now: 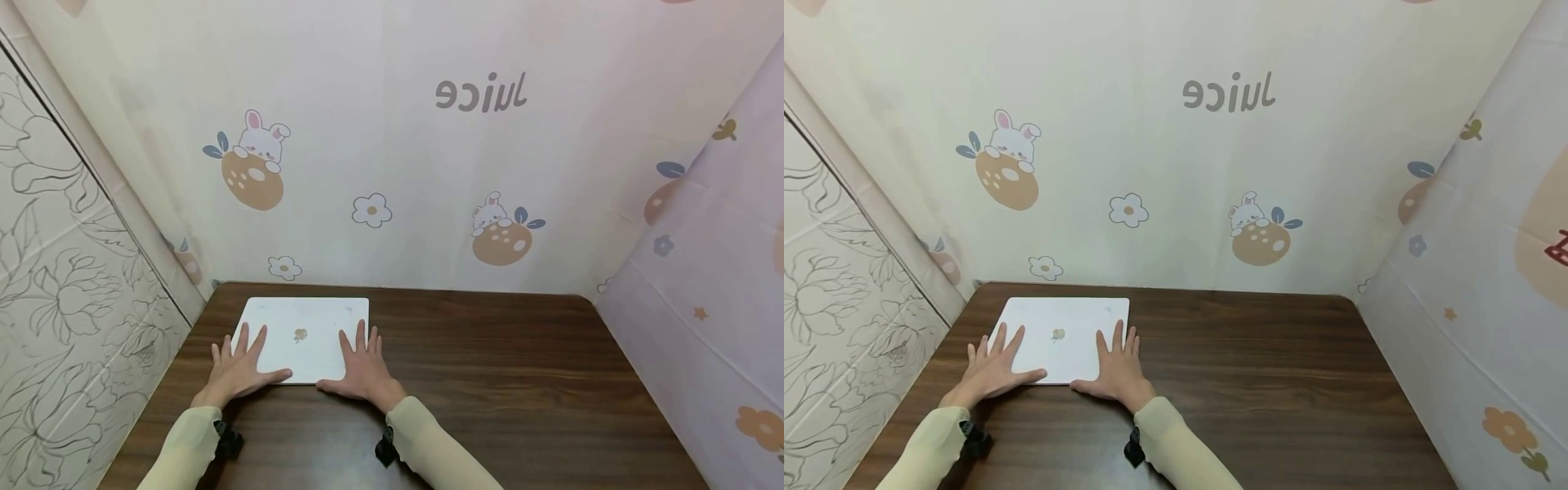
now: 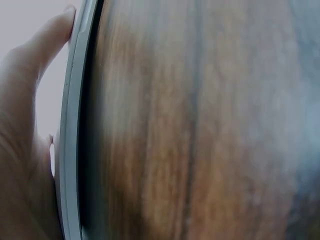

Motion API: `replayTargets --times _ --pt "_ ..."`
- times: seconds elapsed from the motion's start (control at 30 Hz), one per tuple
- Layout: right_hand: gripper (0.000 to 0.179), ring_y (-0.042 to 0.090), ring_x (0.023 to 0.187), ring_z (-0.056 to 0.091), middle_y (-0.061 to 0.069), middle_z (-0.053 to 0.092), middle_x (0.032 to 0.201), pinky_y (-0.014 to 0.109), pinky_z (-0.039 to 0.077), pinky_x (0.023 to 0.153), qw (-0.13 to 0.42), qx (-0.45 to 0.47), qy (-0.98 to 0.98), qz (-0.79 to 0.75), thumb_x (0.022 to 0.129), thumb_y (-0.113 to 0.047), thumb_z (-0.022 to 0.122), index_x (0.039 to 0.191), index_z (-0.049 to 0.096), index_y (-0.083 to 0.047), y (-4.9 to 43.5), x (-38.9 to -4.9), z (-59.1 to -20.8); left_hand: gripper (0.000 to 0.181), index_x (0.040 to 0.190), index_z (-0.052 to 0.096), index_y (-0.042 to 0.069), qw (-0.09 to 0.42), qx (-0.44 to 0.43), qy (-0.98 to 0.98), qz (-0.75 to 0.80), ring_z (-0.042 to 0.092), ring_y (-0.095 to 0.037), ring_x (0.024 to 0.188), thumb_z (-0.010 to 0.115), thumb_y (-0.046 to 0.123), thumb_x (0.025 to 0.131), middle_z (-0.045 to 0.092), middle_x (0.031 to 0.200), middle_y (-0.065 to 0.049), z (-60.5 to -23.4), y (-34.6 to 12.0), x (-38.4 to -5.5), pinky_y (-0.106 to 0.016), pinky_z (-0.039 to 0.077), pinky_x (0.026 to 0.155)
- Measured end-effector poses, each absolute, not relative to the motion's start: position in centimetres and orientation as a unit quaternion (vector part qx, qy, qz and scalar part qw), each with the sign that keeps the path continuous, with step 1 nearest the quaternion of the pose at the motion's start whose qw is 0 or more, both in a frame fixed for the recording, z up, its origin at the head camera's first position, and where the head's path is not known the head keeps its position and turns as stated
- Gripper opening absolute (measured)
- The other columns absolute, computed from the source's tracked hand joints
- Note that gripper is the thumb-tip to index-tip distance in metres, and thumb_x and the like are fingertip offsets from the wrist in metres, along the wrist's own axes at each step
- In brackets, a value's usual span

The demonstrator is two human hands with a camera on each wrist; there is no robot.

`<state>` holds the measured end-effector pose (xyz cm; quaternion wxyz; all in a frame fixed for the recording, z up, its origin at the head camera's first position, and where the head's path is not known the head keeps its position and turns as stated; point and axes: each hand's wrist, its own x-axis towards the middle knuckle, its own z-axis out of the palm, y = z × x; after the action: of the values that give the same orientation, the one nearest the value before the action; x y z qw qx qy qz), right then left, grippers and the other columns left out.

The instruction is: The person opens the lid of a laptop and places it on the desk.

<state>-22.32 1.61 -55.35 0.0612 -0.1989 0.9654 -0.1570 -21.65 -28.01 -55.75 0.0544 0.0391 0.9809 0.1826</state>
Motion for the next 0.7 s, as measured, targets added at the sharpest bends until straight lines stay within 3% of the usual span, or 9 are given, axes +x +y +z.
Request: replayTargets --times 0.7 --pt "0.114 0.058 0.154 0.002 0.027 -0.005 0.171 0.063 0.015 0.126 0.074 -0.201 0.964 -0.157 0.082 -0.087 0.055 0.166 0.021 -0.019 2.64 -21.99 -55.11 0.125 0.167 0.012 0.015 0.060 0.032 0.980 0.186 -0.006 -0.071 0.145 0.060 0.088 0.077 -0.008 0.170 -0.030 -56.05 -27.23 -21.29 -0.080 -0.017 0.111"
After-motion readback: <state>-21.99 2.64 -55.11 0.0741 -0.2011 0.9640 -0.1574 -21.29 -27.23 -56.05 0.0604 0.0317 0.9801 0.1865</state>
